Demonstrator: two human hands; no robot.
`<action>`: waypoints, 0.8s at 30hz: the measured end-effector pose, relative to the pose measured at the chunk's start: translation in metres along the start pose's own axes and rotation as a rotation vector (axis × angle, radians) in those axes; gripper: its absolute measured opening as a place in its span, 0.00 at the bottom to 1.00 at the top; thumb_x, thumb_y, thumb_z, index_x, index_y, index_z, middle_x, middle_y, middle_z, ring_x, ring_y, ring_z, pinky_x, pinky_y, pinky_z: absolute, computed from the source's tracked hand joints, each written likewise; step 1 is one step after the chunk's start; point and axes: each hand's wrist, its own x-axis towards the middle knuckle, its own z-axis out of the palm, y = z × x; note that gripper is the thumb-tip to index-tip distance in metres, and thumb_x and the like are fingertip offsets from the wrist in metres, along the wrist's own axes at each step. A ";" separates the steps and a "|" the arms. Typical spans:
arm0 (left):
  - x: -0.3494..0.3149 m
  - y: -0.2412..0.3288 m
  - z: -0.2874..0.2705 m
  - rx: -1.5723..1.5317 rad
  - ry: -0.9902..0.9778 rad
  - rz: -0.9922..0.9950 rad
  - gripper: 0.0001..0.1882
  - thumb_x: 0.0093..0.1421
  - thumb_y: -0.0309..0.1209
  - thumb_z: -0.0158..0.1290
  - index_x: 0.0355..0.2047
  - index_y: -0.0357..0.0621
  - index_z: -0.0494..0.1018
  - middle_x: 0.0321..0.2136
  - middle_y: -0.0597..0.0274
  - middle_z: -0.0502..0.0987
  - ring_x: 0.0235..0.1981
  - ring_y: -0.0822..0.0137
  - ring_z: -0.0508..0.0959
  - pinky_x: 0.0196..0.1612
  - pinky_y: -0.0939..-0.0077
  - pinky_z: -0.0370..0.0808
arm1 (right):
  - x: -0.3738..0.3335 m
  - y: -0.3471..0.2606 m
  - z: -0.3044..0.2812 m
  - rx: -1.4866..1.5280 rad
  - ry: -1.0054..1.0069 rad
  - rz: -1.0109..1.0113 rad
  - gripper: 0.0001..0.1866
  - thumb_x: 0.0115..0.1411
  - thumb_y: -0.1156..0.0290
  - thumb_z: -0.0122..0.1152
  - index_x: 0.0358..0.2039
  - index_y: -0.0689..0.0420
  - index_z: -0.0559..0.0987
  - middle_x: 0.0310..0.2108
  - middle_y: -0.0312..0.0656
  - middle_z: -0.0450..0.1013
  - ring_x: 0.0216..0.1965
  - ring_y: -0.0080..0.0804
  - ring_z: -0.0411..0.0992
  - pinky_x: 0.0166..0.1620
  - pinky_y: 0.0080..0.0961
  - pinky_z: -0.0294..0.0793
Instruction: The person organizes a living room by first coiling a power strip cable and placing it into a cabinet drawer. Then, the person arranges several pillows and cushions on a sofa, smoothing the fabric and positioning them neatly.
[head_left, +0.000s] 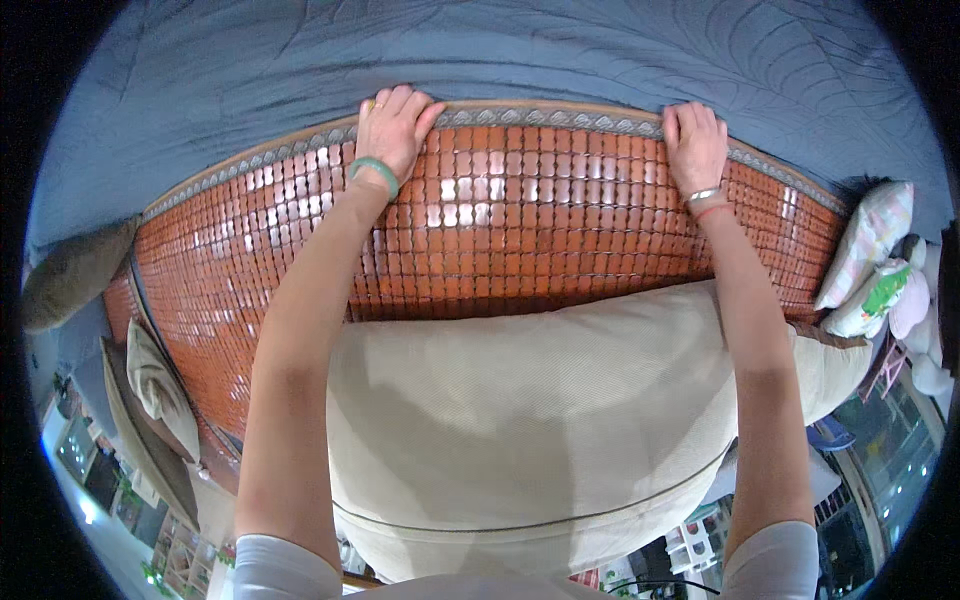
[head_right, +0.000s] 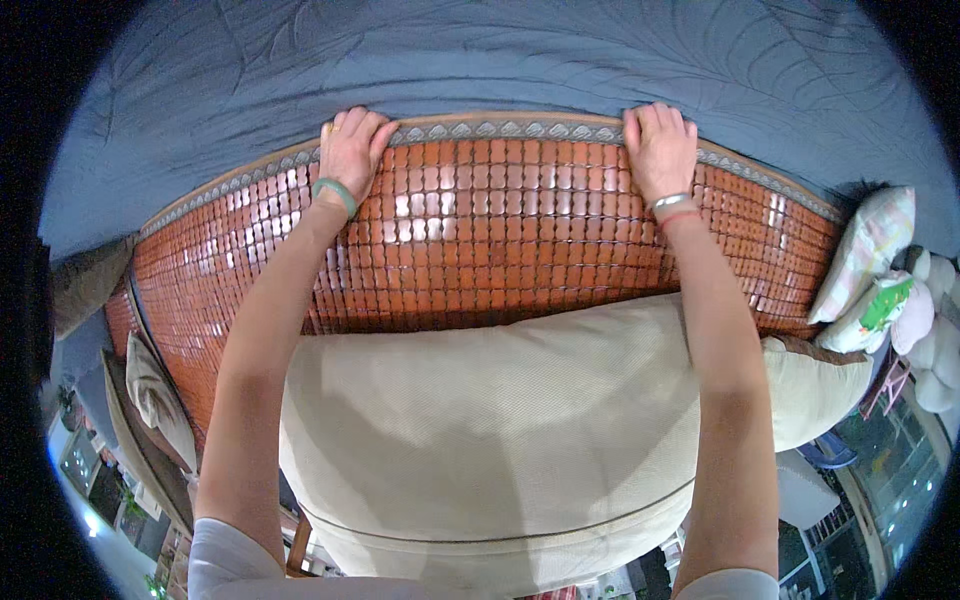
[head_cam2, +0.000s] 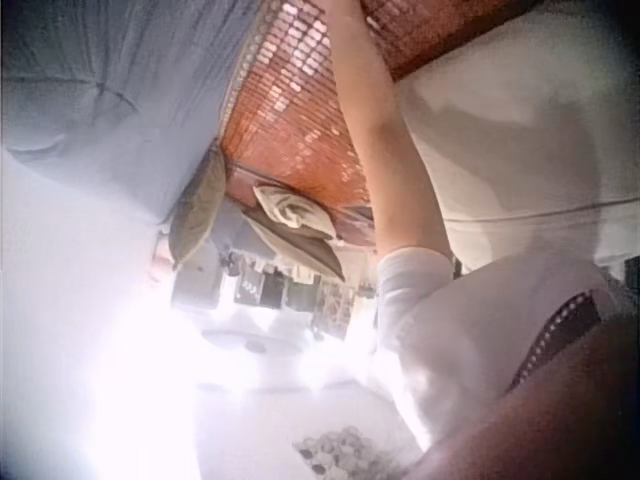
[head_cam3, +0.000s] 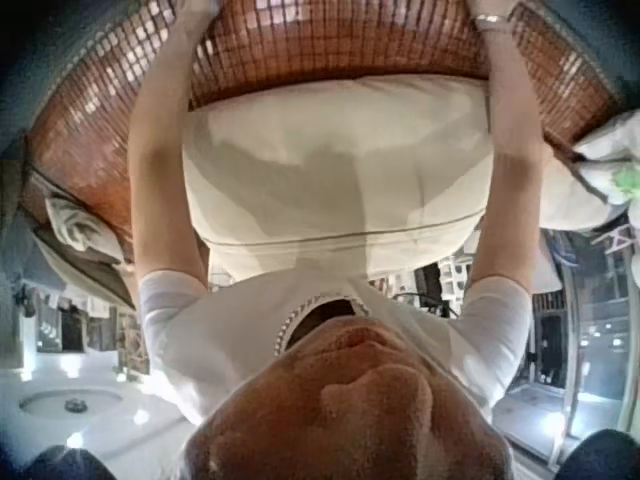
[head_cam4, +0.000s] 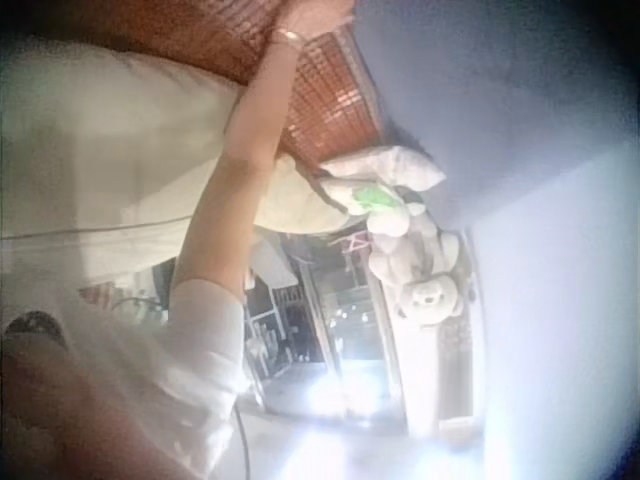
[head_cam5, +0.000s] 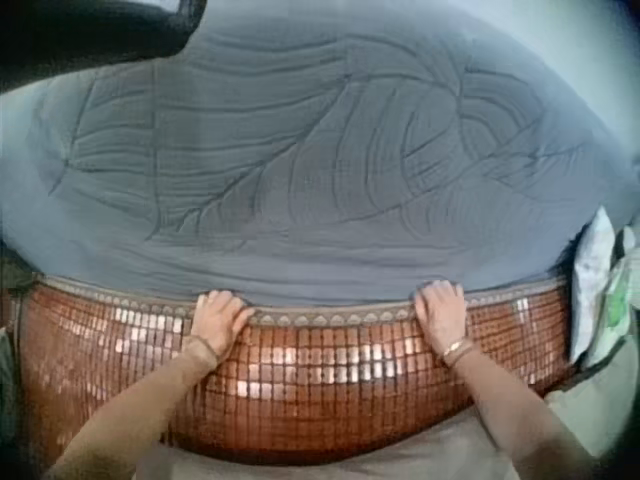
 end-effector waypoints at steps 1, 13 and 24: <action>-0.003 -0.002 -0.002 -0.010 0.009 -0.009 0.05 0.59 0.35 0.52 0.32 0.49 0.72 0.30 0.62 0.70 0.37 0.59 0.70 0.40 0.65 0.63 | -0.002 -0.011 -0.012 0.014 -0.016 0.014 0.11 0.58 0.58 0.56 0.35 0.50 0.76 0.34 0.34 0.71 0.41 0.33 0.69 0.48 0.34 0.62; -0.005 0.002 0.000 -0.038 0.077 0.022 0.08 0.60 0.36 0.52 0.40 0.55 0.73 0.34 0.63 0.71 0.39 0.58 0.69 0.44 0.63 0.62 | -0.045 -0.028 -0.008 0.100 -0.107 0.027 0.22 0.62 0.58 0.47 0.58 0.41 0.66 0.59 0.34 0.59 0.61 0.32 0.55 0.64 0.41 0.46; -0.079 0.046 -0.087 0.159 -0.647 -0.291 0.32 0.62 0.55 0.41 0.65 0.73 0.46 0.68 0.69 0.35 0.69 0.59 0.36 0.66 0.46 0.43 | -0.052 -0.013 -0.034 0.269 -0.319 0.051 0.25 0.65 0.51 0.41 0.61 0.43 0.62 0.64 0.37 0.54 0.65 0.36 0.51 0.65 0.43 0.46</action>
